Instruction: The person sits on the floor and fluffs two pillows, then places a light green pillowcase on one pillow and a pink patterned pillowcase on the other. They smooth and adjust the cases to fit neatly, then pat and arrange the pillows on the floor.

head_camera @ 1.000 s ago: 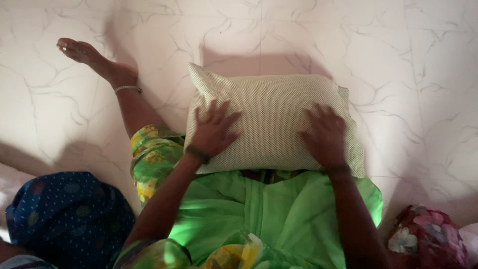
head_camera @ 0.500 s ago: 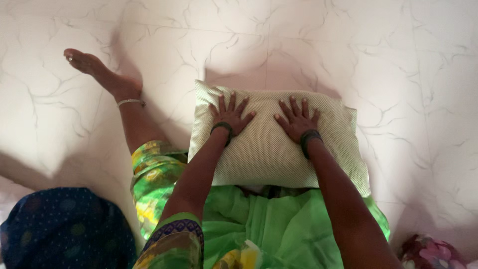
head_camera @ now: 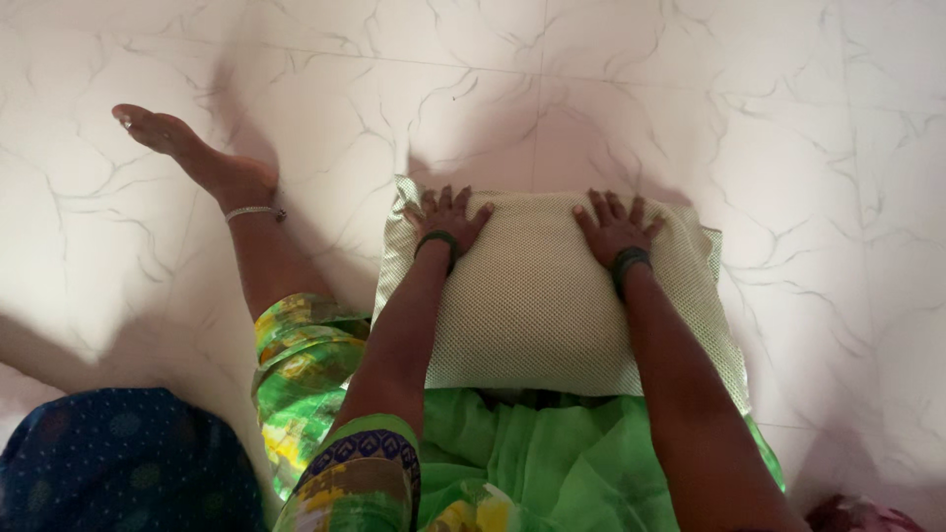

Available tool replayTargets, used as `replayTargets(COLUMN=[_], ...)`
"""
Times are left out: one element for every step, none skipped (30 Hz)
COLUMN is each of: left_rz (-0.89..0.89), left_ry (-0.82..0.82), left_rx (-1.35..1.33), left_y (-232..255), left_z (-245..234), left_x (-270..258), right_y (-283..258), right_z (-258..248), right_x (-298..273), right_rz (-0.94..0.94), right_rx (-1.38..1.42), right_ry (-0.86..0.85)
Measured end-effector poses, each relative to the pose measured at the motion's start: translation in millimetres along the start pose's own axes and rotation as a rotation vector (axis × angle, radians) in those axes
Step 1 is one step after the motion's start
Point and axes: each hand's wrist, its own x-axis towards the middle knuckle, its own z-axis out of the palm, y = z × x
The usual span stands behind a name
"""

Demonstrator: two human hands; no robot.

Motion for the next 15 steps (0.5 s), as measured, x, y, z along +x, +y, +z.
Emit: replayTargets(left_rz=[-0.027,-0.055,-0.084,-0.133,-0.181,-0.228,-0.237,-0.246,-0.254,-0.247,-0.239,-0.23,-0.235,-0.238,-0.24], left_ry=[0.011,0.023,0.035,0.026,0.016,0.007,0.012,0.021,0.03,0.036,0.043,0.045,0.039,0.031,0.024], left_rx=[-0.024,-0.047,-0.07,-0.107,-0.143,-0.18,-0.191,-0.202,-0.214,-0.224,-0.233,-0.245,-0.244,-0.243,-0.242], left_y=[-2,-6,-10,-15,-20,-24,-29,-35,-39,-42,-44,-44,-45,-44,-43], left_z=[1,2,3,5,7,9,12,14,16,17,19,21,23,23,24], left_x=[2,4,5,7,8,9,10,9,7,5,0,-5,-11,-16,-23], right_y=[3,5,9,14,19,25,31,36,40,44,48,52,56,59,62], right_z=[-4,-7,-10,-13,-14,-13,-12,-12,-12,-11,-9,-9,-9,-10,-12], right_x=[1,1,1,0,-2,-3,-4,-3,-3,-3,-3,-6,-9,-14,-21], right_rz=[0.036,0.07,0.095,0.122,0.149,0.178,0.208,0.236,0.272,0.306,0.341,0.276,0.212,0.15,0.203], right_rx=[0.007,0.014,0.051,0.088,0.124,0.15,0.175,0.2,0.227,0.256,0.285,0.274,0.263,0.253,0.342], right_ry=[-0.016,-0.032,-0.04,-0.048,-0.057,-0.055,-0.053,-0.048,-0.065,-0.082,-0.099,-0.083,-0.066,-0.048,-0.1])
